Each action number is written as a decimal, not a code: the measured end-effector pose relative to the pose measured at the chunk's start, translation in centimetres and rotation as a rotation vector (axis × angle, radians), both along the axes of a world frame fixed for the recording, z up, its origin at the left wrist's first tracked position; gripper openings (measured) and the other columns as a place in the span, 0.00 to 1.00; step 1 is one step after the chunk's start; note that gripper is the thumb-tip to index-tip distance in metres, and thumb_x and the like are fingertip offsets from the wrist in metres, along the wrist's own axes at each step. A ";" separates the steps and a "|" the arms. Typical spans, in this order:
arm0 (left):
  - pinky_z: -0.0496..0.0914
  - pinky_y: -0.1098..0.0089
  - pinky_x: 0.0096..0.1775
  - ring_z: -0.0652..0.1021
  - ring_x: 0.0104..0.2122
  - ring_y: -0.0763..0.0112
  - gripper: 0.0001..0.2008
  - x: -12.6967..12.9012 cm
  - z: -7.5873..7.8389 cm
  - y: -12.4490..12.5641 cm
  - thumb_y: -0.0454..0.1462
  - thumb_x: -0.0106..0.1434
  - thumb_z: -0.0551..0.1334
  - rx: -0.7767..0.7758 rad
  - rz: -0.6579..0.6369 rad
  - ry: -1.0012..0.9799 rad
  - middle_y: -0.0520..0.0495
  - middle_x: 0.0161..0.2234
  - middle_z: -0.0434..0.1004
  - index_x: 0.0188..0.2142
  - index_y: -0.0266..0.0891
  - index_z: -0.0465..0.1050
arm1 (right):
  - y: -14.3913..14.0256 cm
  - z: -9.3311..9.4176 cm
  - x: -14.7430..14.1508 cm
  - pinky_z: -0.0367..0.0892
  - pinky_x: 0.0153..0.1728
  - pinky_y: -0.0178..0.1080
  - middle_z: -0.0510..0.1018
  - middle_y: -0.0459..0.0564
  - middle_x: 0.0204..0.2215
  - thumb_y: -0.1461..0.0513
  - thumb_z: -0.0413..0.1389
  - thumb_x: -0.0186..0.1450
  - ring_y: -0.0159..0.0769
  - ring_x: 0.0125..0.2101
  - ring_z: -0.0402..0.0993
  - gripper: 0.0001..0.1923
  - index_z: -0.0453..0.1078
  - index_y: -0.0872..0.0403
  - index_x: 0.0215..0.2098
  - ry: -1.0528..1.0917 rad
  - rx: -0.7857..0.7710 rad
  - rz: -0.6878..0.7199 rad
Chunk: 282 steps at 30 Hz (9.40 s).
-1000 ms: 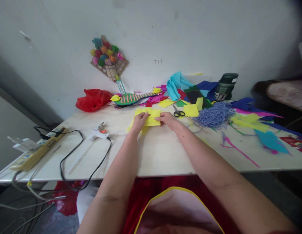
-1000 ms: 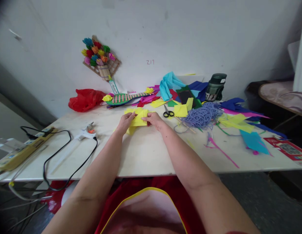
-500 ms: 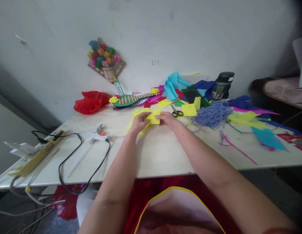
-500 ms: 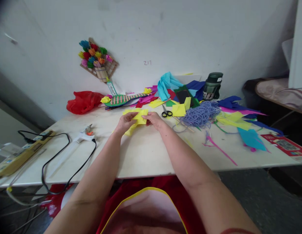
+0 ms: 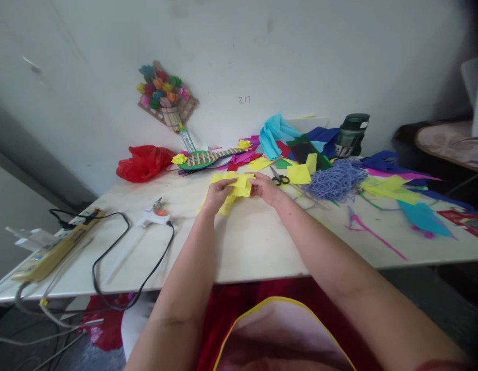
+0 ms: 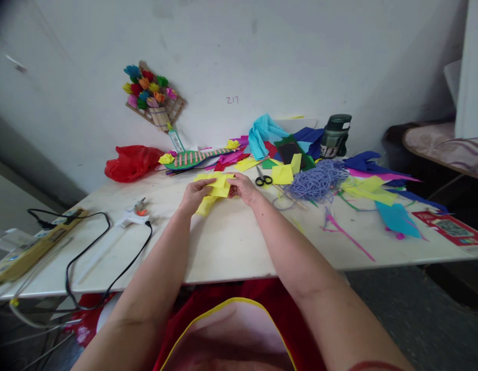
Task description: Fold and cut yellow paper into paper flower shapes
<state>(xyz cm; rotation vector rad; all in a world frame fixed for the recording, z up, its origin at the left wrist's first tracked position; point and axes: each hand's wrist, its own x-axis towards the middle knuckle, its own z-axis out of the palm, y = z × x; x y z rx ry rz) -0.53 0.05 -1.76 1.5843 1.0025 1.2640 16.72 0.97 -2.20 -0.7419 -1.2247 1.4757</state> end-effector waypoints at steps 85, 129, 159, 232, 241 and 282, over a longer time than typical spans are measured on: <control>0.68 0.69 0.30 0.75 0.29 0.67 0.18 -1.0 -0.3 0.0 0.39 0.45 0.62 -0.172 -0.163 -0.216 0.43 0.30 0.76 0.36 0.32 0.73 | 0.1 -0.2 -0.6 0.63 0.15 0.30 0.73 0.46 0.20 0.60 0.62 0.43 0.29 0.20 0.68 0.14 0.72 0.58 0.28 -0.164 0.156 -0.178; 0.66 0.74 0.28 0.72 0.25 0.74 0.17 -1.0 0.6 -0.9 0.37 0.47 0.59 -0.063 -0.101 -0.004 0.47 0.26 0.74 0.37 0.34 0.74 | 0.0 -0.2 -0.4 0.53 0.07 0.27 0.69 0.43 0.14 0.60 0.64 0.41 0.22 0.11 0.58 0.14 0.68 0.59 0.23 -0.217 0.048 -0.072; 0.67 0.72 0.27 0.73 0.25 0.72 0.17 -0.8 0.6 -0.8 0.43 0.45 0.63 -0.125 -0.089 0.031 0.46 0.25 0.73 0.31 0.32 0.72 | -0.1 -0.2 -0.6 0.52 0.09 0.27 0.67 0.42 0.14 0.59 0.63 0.41 0.24 0.13 0.60 0.13 0.66 0.58 0.19 -0.267 0.132 -0.124; 0.68 0.73 0.23 0.71 0.20 0.75 0.22 -1.0 0.8 -0.7 0.53 0.49 0.57 -0.143 0.008 0.033 0.50 0.19 0.67 0.21 0.34 0.62 | -0.6 0.3 -0.4 0.51 0.10 0.29 0.68 0.41 0.13 0.59 0.62 0.42 0.25 0.14 0.59 0.12 0.66 0.58 0.19 -0.296 0.132 -0.071; 0.62 0.76 0.20 0.67 0.17 0.78 0.18 -0.8 1.1 -1.4 0.47 0.42 0.64 -0.143 -0.088 0.164 0.52 0.16 0.66 0.20 0.34 0.65 | -0.7 0.1 -0.5 0.53 0.10 0.28 0.67 0.42 0.14 0.57 0.62 0.44 0.24 0.14 0.60 0.14 0.66 0.58 0.21 -0.289 0.129 0.011; 0.52 0.77 0.18 0.62 0.15 0.83 0.16 0.0 -0.3 -0.2 0.46 0.45 0.64 -0.070 -0.021 -0.060 0.56 0.16 0.63 0.24 0.36 0.65 | -0.5 0.4 -0.2 0.63 0.16 0.31 0.72 0.47 0.18 0.46 0.51 0.54 0.30 0.17 0.68 0.22 0.65 0.57 0.30 -0.101 -0.012 -0.024</control>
